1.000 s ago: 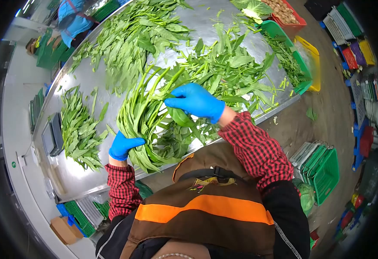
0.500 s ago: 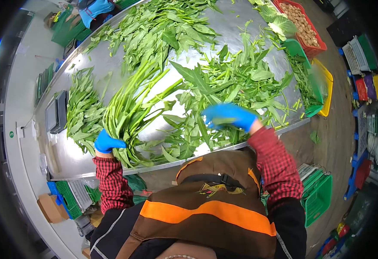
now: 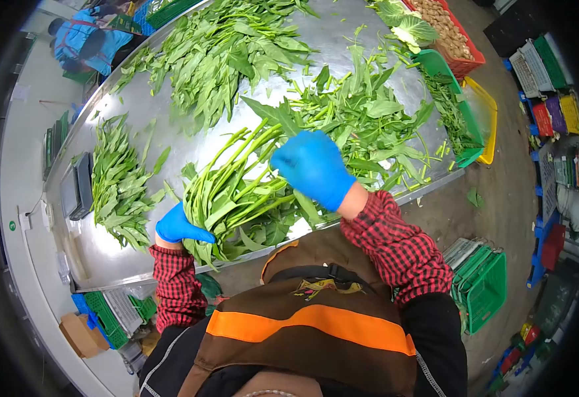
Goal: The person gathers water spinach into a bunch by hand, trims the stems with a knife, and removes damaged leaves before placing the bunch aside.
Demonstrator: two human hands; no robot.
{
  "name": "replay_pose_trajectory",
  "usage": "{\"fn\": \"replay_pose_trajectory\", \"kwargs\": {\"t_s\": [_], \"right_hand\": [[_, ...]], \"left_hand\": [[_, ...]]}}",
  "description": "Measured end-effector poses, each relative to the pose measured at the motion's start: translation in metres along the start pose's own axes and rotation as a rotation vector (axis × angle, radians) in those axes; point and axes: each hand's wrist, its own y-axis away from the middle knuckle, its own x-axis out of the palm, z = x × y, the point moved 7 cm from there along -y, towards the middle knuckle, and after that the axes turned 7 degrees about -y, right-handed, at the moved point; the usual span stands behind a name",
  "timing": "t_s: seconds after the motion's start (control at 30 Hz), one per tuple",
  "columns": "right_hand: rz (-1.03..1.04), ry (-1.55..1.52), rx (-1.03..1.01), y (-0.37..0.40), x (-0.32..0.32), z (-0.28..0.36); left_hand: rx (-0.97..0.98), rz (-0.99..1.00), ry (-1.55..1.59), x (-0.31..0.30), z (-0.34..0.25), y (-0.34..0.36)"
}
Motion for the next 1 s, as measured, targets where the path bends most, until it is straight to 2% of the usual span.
{"fn": "replay_pose_trajectory", "kwargs": {"t_s": [0.03, 0.1, 0.17, 0.2, 0.27, 0.3, 0.37, 0.4, 0.47, 0.5, 0.57, 0.6, 0.67, 0.7, 0.77, 0.8, 0.83, 0.9, 0.93, 0.97, 1.0], "right_hand": [[-0.047, 0.050, 0.009, 0.001, -0.001, -0.014], [-0.189, 0.062, 0.312, 0.007, -0.024, -0.075], [-0.198, -0.238, 0.342, 0.003, -0.043, -0.084], [-0.194, -0.241, 0.344, -0.002, -0.050, -0.070], [-0.105, -0.237, 0.021, -0.021, -0.058, -0.015], [-0.112, -0.231, 0.027, -0.028, -0.057, -0.005], [0.282, -0.351, -0.157, -0.035, -0.027, 0.027], [0.277, -0.347, -0.146, -0.038, -0.023, 0.026], [0.799, -0.459, 0.135, -0.017, 0.027, 0.005], [0.802, -0.459, 0.145, -0.003, 0.041, -0.006], [1.209, -1.086, 0.336, 0.053, 0.078, -0.012], [1.226, -1.084, 0.336, 0.068, 0.080, -0.015], [1.335, -1.378, 0.345, 0.099, 0.079, -0.002], [1.357, -1.378, 0.344, 0.102, 0.080, 0.005], [1.310, -1.180, 0.374, 0.098, 0.077, 0.007], [1.320, -1.026, 0.508, 0.090, 0.069, 0.011], [1.326, -1.016, 0.505, 0.090, 0.068, 0.010], [0.992, -1.288, 0.631, 0.077, 0.064, -0.002], [0.856, -1.428, 0.690, 0.076, 0.065, -0.020], [0.852, -1.417, 0.687, 0.087, 0.079, -0.043], [0.632, -1.354, 0.826, 0.097, 0.095, -0.084]], "left_hand": [[-0.010, 0.015, -0.004, 0.003, -0.001, 0.002], [-0.054, 0.020, 0.034, 0.005, 0.003, 0.009], [-0.034, 0.009, 0.030, 0.004, 0.001, 0.012], [0.001, 0.025, -0.011, 0.007, -0.004, 0.011], [-0.021, 0.109, -0.052, 0.016, -0.004, 0.007], [-0.039, 0.191, -0.094, 0.024, -0.004, 0.003], [-0.049, 0.270, -0.178, 0.035, -0.017, -0.003], [-0.053, 0.397, -0.212, 0.047, -0.026, -0.004], [-0.094, 0.596, -0.301, 0.059, -0.018, -0.003], [-0.093, 0.603, -0.294, 0.057, -0.018, -0.003], [-0.109, 0.664, -0.398, 0.051, -0.018, 0.000], [-0.077, 0.671, -0.439, 0.045, -0.017, -0.001], [-0.119, 0.612, -0.394, 0.033, -0.017, -0.006], [-0.134, 0.585, -0.372, 0.025, -0.019, -0.011], [-0.089, 0.484, -0.390, 0.011, -0.032, -0.024], [-0.108, 0.399, -0.357, 0.001, -0.034, -0.031], [-0.125, 0.316, -0.327, -0.009, -0.036, -0.037], [0.172, -0.150, -0.695, -0.034, -0.067, -0.052], [0.335, -0.564, -0.914, -0.045, -0.086, -0.050], [0.497, -0.951, -1.179, -0.048, -0.103, -0.042], [0.532, -1.024, -1.211, -0.042, -0.105, -0.043]]}}
